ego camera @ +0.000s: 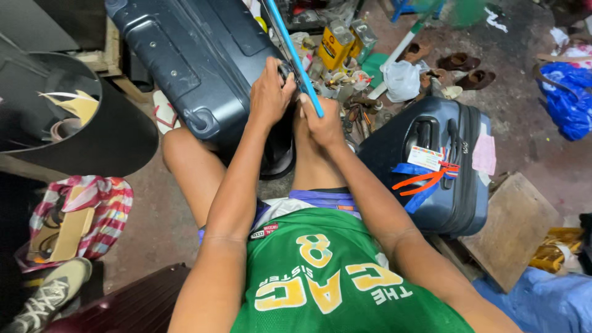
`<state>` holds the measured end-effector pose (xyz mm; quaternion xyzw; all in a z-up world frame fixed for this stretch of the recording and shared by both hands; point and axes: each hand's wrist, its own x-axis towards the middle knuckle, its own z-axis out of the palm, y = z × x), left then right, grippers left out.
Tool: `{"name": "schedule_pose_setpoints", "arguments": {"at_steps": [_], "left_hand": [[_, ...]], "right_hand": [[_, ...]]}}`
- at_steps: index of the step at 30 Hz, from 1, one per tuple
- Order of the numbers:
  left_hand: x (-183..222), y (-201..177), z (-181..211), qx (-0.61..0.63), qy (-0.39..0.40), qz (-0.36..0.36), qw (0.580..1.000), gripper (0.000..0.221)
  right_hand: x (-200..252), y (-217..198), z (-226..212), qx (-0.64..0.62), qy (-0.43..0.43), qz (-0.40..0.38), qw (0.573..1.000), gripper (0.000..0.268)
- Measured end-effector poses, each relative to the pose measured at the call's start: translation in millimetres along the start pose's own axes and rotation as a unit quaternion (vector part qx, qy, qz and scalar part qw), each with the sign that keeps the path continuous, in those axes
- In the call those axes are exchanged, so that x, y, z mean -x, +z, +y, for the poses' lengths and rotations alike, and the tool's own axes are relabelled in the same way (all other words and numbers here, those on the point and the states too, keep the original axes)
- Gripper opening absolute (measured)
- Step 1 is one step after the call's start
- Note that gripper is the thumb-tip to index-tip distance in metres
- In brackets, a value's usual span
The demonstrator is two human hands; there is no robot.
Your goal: The person uses a blue hacksaw to cut a small plastic component on the side of a grey suitcase. After sawing, they remove the cut piece and briefly inspect the area before resuming sawing.
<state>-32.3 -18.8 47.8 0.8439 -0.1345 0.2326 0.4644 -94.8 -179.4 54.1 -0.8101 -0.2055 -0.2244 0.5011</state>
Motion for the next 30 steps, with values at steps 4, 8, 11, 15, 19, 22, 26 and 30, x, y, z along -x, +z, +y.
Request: {"name": "schedule_pose_setpoints", "arguments": {"at_steps": [4, 8, 11, 15, 19, 22, 26, 30], "left_hand": [[-2, -5, -10, 0.019, 0.002, 0.006, 1.0, 0.036], [4, 3, -15, 0.021, -0.004, -0.006, 1.0, 0.036], [21, 6, -14, 0.02, 0.003, 0.007, 1.0, 0.035], [-5, 9, -1, 0.008, 0.004, -0.002, 1.0, 0.036], [2, -4, 3, 0.016, 0.013, 0.011, 1.0, 0.038], [-12, -6, -8, 0.012, 0.003, 0.011, 1.0, 0.038], [14, 2, -5, 0.037, -0.018, -0.015, 0.999, 0.034], [2, 6, -2, 0.032, 0.038, 0.027, 0.998, 0.036]], "right_hand": [[54, -16, -8, 0.001, 0.111, -0.009, 0.994, 0.04], [176, -65, -38, -0.007, 0.184, -0.054, 0.981, 0.035], [183, -72, -47, -0.033, 0.208, -0.04, 0.977, 0.028], [44, -22, -8, -0.029, 0.114, 0.022, 0.993, 0.039], [7, -3, -5, 0.001, 0.073, -0.007, 0.997, 0.043], [76, -33, -11, 0.0, 0.135, -0.034, 0.99, 0.036], [187, -79, -51, -0.049, 0.26, -0.053, 0.963, 0.03], [114, -56, -50, 0.018, 0.128, -0.04, 0.991, 0.037]]}}
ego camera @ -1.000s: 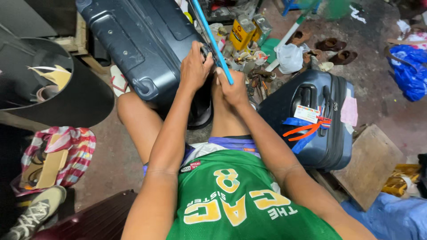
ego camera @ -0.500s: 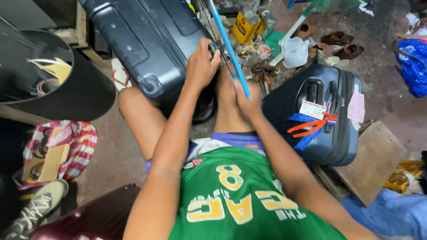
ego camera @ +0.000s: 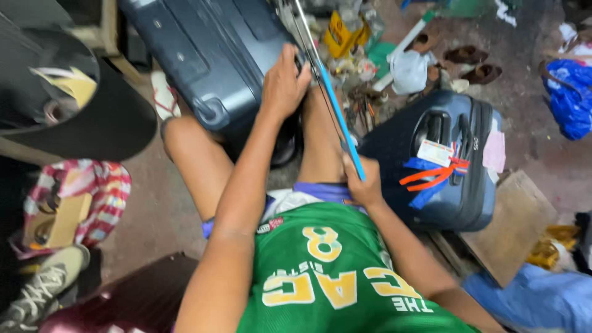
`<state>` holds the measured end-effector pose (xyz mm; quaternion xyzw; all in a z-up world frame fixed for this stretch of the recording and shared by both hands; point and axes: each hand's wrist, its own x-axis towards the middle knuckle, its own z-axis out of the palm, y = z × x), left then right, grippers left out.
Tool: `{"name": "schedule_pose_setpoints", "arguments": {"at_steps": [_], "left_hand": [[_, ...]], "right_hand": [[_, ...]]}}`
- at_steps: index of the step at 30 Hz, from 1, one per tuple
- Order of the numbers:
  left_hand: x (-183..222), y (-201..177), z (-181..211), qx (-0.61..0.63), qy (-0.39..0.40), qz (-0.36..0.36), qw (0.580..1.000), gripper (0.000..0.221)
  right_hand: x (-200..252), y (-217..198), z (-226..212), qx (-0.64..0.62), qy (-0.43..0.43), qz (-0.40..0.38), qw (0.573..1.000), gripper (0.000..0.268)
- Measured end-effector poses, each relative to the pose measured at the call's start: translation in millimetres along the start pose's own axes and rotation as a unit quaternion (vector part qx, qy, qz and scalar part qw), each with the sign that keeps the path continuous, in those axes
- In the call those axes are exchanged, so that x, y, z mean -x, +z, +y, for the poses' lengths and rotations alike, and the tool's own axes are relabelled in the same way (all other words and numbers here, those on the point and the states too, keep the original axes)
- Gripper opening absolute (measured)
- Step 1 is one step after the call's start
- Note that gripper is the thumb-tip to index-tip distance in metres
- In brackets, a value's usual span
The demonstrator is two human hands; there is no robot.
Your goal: The person uses a blue hacksaw to cut a small plastic component on the side of a grey suitcase. After sawing, they remove the cut piece and briefly inspect the area before resuming sawing.
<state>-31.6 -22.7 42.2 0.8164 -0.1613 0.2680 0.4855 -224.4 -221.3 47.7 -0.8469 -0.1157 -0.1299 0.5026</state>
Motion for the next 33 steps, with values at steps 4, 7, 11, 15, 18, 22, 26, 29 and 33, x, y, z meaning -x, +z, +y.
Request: {"name": "schedule_pose_setpoints", "arguments": {"at_steps": [4, 7, 11, 15, 18, 22, 26, 29, 33], "left_hand": [[-1, -7, -1, -0.019, -0.052, -0.026, 0.998, 0.034], [-15, -3, 1, -0.027, -0.054, -0.027, 0.998, 0.035], [-1, -9, -2, 0.002, -0.039, -0.027, 0.999, 0.034], [9, -4, 2, 0.013, -0.033, -0.027, 0.999, 0.032], [0, -5, 6, 0.001, -0.022, -0.019, 1.0, 0.036], [-7, -11, 1, -0.016, -0.037, -0.028, 0.999, 0.033], [-4, -14, -3, -0.007, -0.035, -0.016, 0.999, 0.033], [10, -13, 4, 0.004, -0.06, -0.036, 0.998, 0.032], [2, -7, 9, 0.003, -0.039, -0.022, 0.999, 0.031]], "right_hand": [[-103, 40, -13, -0.017, -0.077, 0.034, 0.996, 0.035], [-97, 32, -8, 0.004, -0.076, 0.018, 0.997, 0.033], [23, 6, -6, 0.021, 0.021, -0.012, 0.999, 0.032], [33, -11, -21, -0.039, 0.025, -0.027, 0.999, 0.029], [-55, 17, -22, -0.02, -0.016, 0.013, 1.0, 0.037], [-115, 44, -1, -0.012, -0.076, 0.027, 0.997, 0.033], [-20, 19, 27, 0.029, 0.002, -0.004, 1.0, 0.035], [55, -5, 15, -0.03, 0.025, -0.019, 0.999, 0.031], [1, 6, -3, 0.011, -0.013, 0.008, 1.0, 0.033]]}}
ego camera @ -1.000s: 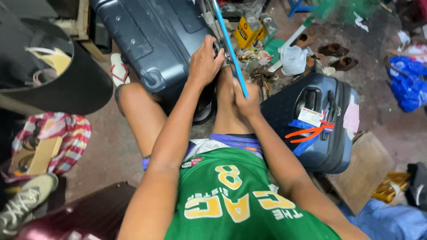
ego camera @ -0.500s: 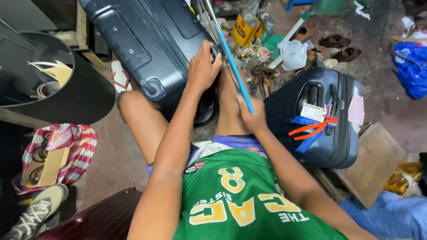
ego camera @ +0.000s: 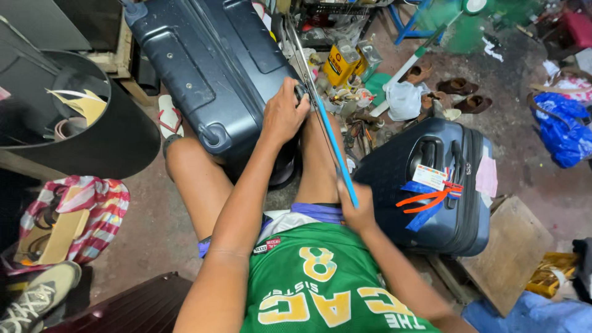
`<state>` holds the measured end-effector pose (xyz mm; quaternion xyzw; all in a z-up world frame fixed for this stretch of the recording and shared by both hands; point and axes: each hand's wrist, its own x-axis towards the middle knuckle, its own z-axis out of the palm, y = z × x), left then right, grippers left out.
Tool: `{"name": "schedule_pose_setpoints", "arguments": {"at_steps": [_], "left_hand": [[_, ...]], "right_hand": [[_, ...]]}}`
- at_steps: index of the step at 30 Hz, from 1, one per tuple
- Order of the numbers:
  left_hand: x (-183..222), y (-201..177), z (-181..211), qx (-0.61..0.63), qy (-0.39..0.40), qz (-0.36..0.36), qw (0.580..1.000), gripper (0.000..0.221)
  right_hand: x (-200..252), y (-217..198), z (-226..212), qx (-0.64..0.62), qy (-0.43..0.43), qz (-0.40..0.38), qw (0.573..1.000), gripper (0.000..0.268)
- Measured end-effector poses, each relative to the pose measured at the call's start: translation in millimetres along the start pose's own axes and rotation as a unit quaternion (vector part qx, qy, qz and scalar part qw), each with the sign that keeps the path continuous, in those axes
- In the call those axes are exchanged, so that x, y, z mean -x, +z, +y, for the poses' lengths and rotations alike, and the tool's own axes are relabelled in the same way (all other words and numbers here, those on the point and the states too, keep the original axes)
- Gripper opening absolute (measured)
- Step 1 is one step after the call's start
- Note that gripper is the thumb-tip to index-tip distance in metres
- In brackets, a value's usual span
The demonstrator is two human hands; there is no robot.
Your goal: The person uses a blue hacksaw to cut a small plastic component on the side of a grey suitcase. After sawing, they remove the cut piece and briefly inspect the area before resuming sawing.
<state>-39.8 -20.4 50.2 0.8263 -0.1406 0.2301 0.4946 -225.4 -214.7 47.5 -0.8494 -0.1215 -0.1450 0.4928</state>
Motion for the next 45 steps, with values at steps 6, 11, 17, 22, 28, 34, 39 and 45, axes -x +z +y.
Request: {"name": "schedule_pose_setpoints", "arguments": {"at_steps": [6, 11, 17, 22, 28, 34, 39, 45], "left_hand": [[-2, -1, -5, -0.009, -0.002, 0.0, 1.0, 0.031], [10, -9, 0, -0.003, -0.003, 0.004, 1.0, 0.034], [25, -8, 10, 0.005, -0.032, -0.036, 0.999, 0.036], [29, -5, 6, 0.004, -0.061, -0.052, 0.997, 0.036], [-18, -7, 12, 0.02, -0.045, -0.05, 0.998, 0.038], [-13, -6, 16, 0.041, -0.009, -0.037, 0.998, 0.035], [3, 6, 12, 0.004, -0.024, -0.054, 0.998, 0.036], [3, 18, 17, 0.031, 0.029, -0.025, 0.999, 0.034]], "right_hand": [[-108, 49, 38, -0.053, -0.045, 0.027, 0.997, 0.038], [19, 3, 37, 0.001, 0.012, -0.024, 1.0, 0.033], [4, -6, -23, -0.041, 0.054, -0.039, 0.997, 0.028], [-89, 28, -4, -0.092, 0.046, -0.021, 0.994, 0.023], [23, -12, 11, -0.049, 0.114, -0.032, 0.992, 0.026], [-6, -11, -10, -0.036, 0.084, -0.033, 0.995, 0.029], [-80, 16, 19, -0.038, 0.051, -0.02, 0.998, 0.033], [26, -37, -15, -0.137, 0.299, -0.004, 0.944, 0.029]]}}
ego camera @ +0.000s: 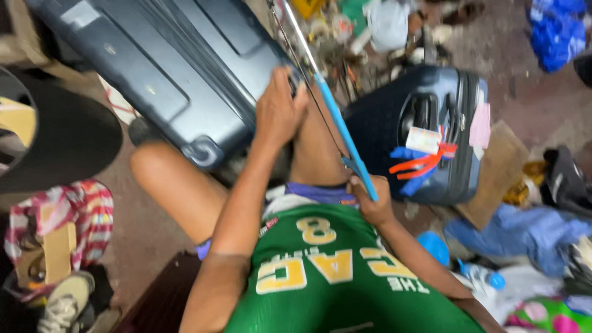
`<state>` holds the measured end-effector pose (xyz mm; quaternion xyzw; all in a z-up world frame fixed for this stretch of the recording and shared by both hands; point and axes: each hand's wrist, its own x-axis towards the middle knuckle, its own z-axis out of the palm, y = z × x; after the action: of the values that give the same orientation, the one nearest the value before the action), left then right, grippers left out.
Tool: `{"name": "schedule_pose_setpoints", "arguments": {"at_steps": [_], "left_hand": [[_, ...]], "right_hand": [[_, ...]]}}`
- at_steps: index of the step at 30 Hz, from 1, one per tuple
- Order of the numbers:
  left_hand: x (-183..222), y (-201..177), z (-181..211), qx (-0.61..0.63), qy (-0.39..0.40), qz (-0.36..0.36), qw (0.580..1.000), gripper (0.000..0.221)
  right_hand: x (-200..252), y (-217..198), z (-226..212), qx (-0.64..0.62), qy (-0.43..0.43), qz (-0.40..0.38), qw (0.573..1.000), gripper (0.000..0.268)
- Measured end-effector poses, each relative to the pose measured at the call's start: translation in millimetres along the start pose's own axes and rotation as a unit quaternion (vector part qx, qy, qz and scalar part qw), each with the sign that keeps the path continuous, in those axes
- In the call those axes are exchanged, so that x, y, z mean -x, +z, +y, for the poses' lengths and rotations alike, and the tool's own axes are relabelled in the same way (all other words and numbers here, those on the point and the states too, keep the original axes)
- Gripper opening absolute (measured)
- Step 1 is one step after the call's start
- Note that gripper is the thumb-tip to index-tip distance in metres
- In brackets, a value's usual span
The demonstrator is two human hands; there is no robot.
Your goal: The person uses a blue hacksaw to cut a small plastic component on the side of a grey suitcase. After sawing, they remove the cut piece and briefly inspect the area before resuming sawing.
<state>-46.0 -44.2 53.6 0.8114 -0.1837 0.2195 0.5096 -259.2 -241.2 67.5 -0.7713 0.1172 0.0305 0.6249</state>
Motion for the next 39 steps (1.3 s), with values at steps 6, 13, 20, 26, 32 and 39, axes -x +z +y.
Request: {"name": "schedule_pose_setpoints", "arguments": {"at_steps": [6, 13, 20, 26, 32, 39], "left_hand": [[10, -7, -4, 0.008, -0.045, -0.04, 0.998, 0.036], [6, -23, 7, -0.01, -0.069, -0.025, 0.997, 0.038], [3, -37, 13, -0.071, -0.101, -0.028, 0.992, 0.033], [0, -50, 13, -0.144, -0.047, 0.001, 0.988, 0.03], [3, -48, 8, -0.195, -0.057, 0.009, 0.979, 0.023], [0, -36, -4, -0.212, -0.061, 0.04, 0.975, 0.022]], "right_hand": [[-25, 23, -26, 0.084, -0.14, -0.016, 0.986, 0.026], [-114, 47, -48, 0.096, -0.174, -0.03, 0.98, 0.033], [-93, 54, -65, 0.086, -0.187, -0.061, 0.977, 0.024], [-95, 66, -72, 0.16, -0.223, -0.072, 0.959, 0.027], [-95, 67, -77, 0.144, -0.215, -0.087, 0.962, 0.026], [-73, 41, -46, 0.132, -0.233, -0.085, 0.96, 0.024]]}}
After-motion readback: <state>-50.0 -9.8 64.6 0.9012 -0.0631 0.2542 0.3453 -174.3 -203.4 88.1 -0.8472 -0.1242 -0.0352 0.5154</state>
